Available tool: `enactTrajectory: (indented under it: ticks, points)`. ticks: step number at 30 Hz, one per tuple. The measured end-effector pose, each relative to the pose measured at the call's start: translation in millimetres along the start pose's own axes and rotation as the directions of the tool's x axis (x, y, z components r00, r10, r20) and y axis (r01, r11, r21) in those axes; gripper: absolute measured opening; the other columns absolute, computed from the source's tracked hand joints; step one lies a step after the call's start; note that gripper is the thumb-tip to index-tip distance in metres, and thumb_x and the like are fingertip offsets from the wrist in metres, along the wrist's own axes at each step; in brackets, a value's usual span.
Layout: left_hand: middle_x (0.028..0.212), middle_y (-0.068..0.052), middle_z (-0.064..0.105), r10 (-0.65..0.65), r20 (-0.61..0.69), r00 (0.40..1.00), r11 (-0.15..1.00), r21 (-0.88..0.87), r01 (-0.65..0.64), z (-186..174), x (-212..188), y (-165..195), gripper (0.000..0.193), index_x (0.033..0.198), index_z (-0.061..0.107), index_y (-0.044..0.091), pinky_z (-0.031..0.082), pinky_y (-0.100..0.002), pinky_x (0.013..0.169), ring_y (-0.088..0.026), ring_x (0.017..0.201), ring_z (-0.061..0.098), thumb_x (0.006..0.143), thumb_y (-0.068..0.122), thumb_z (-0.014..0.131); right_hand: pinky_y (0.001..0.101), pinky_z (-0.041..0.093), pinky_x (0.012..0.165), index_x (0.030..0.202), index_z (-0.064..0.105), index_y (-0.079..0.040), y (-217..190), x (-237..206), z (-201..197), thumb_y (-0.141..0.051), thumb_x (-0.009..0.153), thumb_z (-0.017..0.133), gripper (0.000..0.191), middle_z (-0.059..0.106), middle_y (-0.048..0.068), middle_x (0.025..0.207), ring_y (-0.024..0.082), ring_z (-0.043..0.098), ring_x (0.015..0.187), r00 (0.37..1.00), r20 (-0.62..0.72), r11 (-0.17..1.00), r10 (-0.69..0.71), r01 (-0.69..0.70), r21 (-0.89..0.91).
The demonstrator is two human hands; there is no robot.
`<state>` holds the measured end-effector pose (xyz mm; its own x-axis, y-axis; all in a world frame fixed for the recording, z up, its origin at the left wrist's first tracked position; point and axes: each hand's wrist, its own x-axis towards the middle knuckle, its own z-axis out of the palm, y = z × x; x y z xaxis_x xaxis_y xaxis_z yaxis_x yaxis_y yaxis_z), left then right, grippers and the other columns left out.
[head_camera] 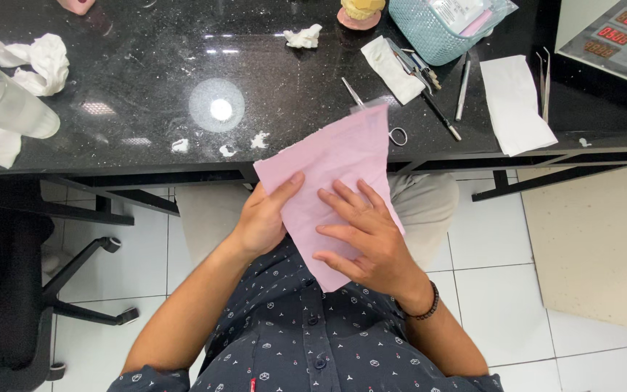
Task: The person sits at a dental lab bench, opens a small pink bottle and uses a brush to apply liquid onto pink dental impression models. They then fit together the upper and lower denture models, read a pink work order form, place a purple item into a basket, and rub their hands.
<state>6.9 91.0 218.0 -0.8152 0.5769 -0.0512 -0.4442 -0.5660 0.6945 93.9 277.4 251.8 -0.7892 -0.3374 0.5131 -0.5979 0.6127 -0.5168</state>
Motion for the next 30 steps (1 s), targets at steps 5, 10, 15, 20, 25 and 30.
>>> enactTrajectory:
  ticks: [5, 10, 15, 20, 25, 30]
  points:
    - [0.177, -0.014, 0.012, 0.122, 0.353, 0.928, 0.902, 0.349, -0.252, 18, -27, 5, 0.089, 0.167, 0.007, 0.003, 0.022, -0.038, 0.133, -0.024, 0.162, 0.023, 0.109, 0.06, 0.042, 0.0436, 0.033, 0.123, 0.142, 0.047, -0.002, 9, -12, 17, -0.031, 0.076, 0.092, 0.085, 0.047, 0.019, 0.154, 0.031, 0.044, 0.147, 0.959, -0.01, 0.787, 0.282, -0.225, 0.575]
    - [0.172, -0.027, 0.014, 0.193, 0.541, 0.819, 0.437, 0.7, -0.565, 39, -42, 2, 0.091, 0.162, 0.02, 0.0, 0.022, -0.048, 0.133, -0.041, 0.163, 0.02, 0.101, 0.065, 0.039, 0.0407, 0.041, 0.113, 0.145, 0.044, 0.006, 26, -30, 23, -0.014, 0.092, 0.076, 0.065, 0.054, 0.017, 0.146, 0.025, 0.051, 0.135, 0.848, -0.103, 0.586, 0.519, -0.266, 0.765]
    - [0.15, -0.014, 0.05, 0.493, 0.262, 0.83, 0.31, 0.838, -0.449, 24, -42, 13, 0.084, 0.156, 0.039, 0.007, 0.048, -0.036, 0.111, -0.023, 0.135, 0.055, 0.089, 0.032, 0.084, 0.0359, 0.055, 0.101, 0.138, 0.056, 0.006, 57, -53, -10, -0.004, 0.093, 0.069, 0.048, 0.069, 0.016, 0.129, 0.023, 0.068, 0.117, 0.761, -0.062, 0.306, 0.646, -0.183, 0.934]
    - [0.125, -0.015, 0.068, 0.18, -0.022, 0.983, 0.824, 0.55, -0.139, 14, -25, 6, 0.063, 0.143, 0.046, 0.001, 0.06, -0.032, 0.091, -0.019, 0.108, 0.071, 0.088, 0.007, 0.076, 0.0302, 0.059, 0.085, 0.129, 0.065, 0.007, 77, -51, -7, -0.008, 0.099, 0.067, 0.033, 0.073, 0.015, 0.117, 0.016, 0.071, 0.1, 0.717, 0.089, 0.24, 0.692, -0.345, 0.907]
    - [0.108, -0.015, 0.078, 0.196, -0.239, 0.951, 0.846, 0.532, -0.04, -6, -18, 10, 0.033, 0.128, 0.067, -0.01, 0.064, -0.03, 0.08, -0.017, 0.093, 0.075, 0.096, 0.0, 0.068, 0.0285, 0.061, 0.079, 0.12, 0.067, 0.007, 88, -33, -12, -0.004, 0.091, 0.073, 0.031, 0.078, 0.014, 0.106, 0.013, 0.074, 0.089, 0.698, 0.287, 0.338, 0.656, -0.612, 0.715]
    - [0.122, -0.016, 0.073, 0.24, -0.036, 0.97, 0.818, 0.546, -0.182, -26, -20, 9, 0.021, 0.117, 0.073, -0.005, 0.063, -0.029, 0.088, -0.017, 0.103, 0.073, 0.097, -0.005, 0.066, 0.0276, 0.062, 0.077, 0.114, 0.073, 0.005, 89, -32, -14, -0.004, 0.094, 0.072, 0.022, 0.079, 0.013, 0.101, 0.014, 0.074, 0.086, 0.694, 0.211, 0.4, 0.688, -0.606, 0.688]
